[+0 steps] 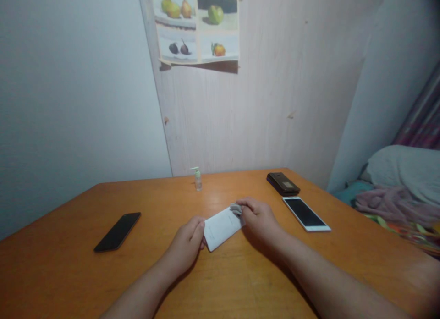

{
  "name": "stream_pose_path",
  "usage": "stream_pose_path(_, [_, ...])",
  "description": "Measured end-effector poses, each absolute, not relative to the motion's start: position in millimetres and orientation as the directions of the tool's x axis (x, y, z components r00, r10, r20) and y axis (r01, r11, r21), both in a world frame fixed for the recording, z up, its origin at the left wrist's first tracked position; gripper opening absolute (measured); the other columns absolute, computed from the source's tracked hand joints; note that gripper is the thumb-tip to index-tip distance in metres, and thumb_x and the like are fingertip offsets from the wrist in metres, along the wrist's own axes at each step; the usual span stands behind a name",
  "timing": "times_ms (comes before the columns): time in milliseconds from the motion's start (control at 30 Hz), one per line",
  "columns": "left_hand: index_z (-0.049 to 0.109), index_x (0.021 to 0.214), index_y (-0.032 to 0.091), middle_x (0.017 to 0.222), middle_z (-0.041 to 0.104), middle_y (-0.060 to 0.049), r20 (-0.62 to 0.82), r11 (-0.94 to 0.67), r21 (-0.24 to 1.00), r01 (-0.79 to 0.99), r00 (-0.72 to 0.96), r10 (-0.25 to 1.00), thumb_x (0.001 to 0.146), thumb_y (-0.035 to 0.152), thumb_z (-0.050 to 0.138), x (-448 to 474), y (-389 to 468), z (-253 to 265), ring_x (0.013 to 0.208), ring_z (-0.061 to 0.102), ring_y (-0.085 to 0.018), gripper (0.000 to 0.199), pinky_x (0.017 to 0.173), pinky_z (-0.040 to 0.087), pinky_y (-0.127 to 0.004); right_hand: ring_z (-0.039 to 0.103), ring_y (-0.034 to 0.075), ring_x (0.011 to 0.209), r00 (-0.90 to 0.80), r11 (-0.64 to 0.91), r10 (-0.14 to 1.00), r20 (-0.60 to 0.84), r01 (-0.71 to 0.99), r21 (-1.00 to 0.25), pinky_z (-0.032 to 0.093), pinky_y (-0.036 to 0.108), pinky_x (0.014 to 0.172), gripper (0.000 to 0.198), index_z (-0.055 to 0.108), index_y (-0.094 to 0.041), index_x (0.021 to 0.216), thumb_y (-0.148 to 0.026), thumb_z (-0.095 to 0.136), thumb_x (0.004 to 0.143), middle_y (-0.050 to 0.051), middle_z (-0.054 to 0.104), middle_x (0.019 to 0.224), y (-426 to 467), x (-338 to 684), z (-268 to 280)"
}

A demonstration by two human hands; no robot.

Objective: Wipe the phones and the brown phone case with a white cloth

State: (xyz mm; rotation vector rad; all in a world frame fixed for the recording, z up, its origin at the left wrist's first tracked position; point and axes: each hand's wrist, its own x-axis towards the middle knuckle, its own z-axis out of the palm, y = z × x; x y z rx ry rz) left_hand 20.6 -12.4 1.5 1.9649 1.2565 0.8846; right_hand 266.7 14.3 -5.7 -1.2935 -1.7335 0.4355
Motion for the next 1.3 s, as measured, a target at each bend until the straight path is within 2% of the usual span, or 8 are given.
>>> stream_pose_path(233, [0.059, 0.104, 0.018, 0.089, 0.066, -0.003, 0.147, -0.311, 0.795, 0.521, 0.332, 0.932, 0.092, 0.048, 0.050, 26, -19, 6, 0.081, 0.061, -0.019, 0.033, 0.070, 0.046, -0.030, 0.061, 0.017, 0.075, -0.057, 0.323, 0.923, 0.381, 0.654, -0.684, 0.043, 0.026, 0.065, 0.015, 0.065, -0.019, 0.093, -0.021, 0.051, 0.090, 0.003, 0.069, 0.082, 11, 253, -7])
stream_pose_path(467, [0.064, 0.105, 0.019, 0.099, 0.065, -0.006, 0.183, -0.390, 0.562, 0.730, 0.349, 0.919, 0.075, 0.047, 0.072, 27, -24, 7, 0.092, 0.060, -0.024, 0.042, 0.077, 0.044, -0.032, 0.057, 0.017, 0.086, -0.180, 0.396, 0.891, 0.416, 0.756, -0.522, 0.040, 0.026, 0.076, 0.012, 0.066, -0.020, 0.084, -0.017, 0.055, 0.088, 0.003, 0.064, 0.087, 10, 251, -7])
stream_pose_path(633, [0.066, 0.107, 0.021, 0.100, 0.061, -0.006, 0.208, -0.411, 0.457, 0.789, 0.355, 0.912, 0.076, 0.055, 0.070, 24, -25, 5, 0.097, 0.058, -0.026, 0.046, 0.081, 0.043, -0.035, 0.058, 0.019, 0.086, -0.111, 0.262, 0.938, 0.327, 0.848, -0.461, 0.039, 0.028, 0.073, 0.016, 0.071, -0.024, 0.094, -0.027, 0.055, 0.092, 0.005, 0.060, 0.093, 7, 254, 0])
stream_pose_path(767, [0.064, 0.112, 0.022, 0.104, 0.060, -0.007, 0.202, -0.418, 0.445, 0.792, 0.366, 0.909, 0.071, 0.058, 0.073, 25, -27, 5, 0.101, 0.056, -0.028, 0.055, 0.082, 0.044, -0.035, 0.059, 0.018, 0.092, -0.122, 0.266, 0.938, 0.325, 0.855, -0.445, 0.042, 0.027, 0.079, 0.020, 0.071, -0.021, 0.099, -0.017, 0.053, 0.091, 0.007, 0.062, 0.098, 14, 259, -2])
stream_pose_path(900, [0.061, 0.112, 0.022, 0.109, 0.060, -0.008, 0.211, -0.432, 0.443, 0.785, 0.377, 0.902, 0.069, 0.050, 0.076, 27, -28, 4, 0.103, 0.056, -0.028, 0.054, 0.085, 0.044, -0.036, 0.059, 0.021, 0.100, -0.294, 0.414, 0.894, 0.338, 0.831, -0.371, 0.043, 0.030, 0.088, 0.026, 0.072, -0.018, 0.101, -0.011, 0.050, 0.089, 0.009, 0.067, 0.100, 8, 251, 1])
stream_pose_path(1100, [0.055, 0.117, 0.021, 0.115, 0.061, -0.010, 0.285, -0.439, 0.481, 0.759, 0.338, 0.897, 0.071, 0.036, 0.071, 32, -27, -1, 0.109, 0.057, -0.029, 0.050, 0.094, 0.044, -0.039, 0.060, 0.021, 0.110, -0.657, 0.720, 0.693, 0.298, 0.608, -0.333, 0.041, 0.036, 0.100, 0.032, 0.065, -0.023, 0.123, -0.034, 0.046, 0.099, 0.008, 0.068, 0.120, -24, 224, 15])
stream_pose_path(1200, [0.055, 0.116, 0.021, 0.117, 0.061, -0.010, 0.253, -0.423, 0.488, 0.763, 0.340, 0.906, 0.068, 0.038, 0.073, 32, -28, 1, 0.110, 0.058, -0.030, 0.055, 0.094, 0.044, -0.039, 0.046, 0.028, 0.135, -0.570, 0.612, 0.791, 0.222, 0.734, -0.295, 0.024, 0.053, 0.115, 0.043, 0.059, -0.024, 0.135, -0.041, 0.036, 0.103, 0.011, 0.056, 0.143, -16, 234, 13])
stream_pose_path(1300, [0.053, 0.120, 0.020, 0.120, 0.060, -0.011, 0.229, -0.398, 0.492, 0.774, 0.325, 0.917, 0.064, 0.041, 0.077, 32, -29, 3, 0.111, 0.057, -0.031, 0.065, 0.094, 0.045, -0.040, 0.032, 0.032, 0.145, -0.404, 0.427, 0.904, 0.139, 0.857, -0.287, 0.016, 0.063, 0.115, 0.052, 0.052, -0.021, 0.143, -0.046, 0.030, 0.104, 0.015, 0.044, 0.153, -4, 247, 9])
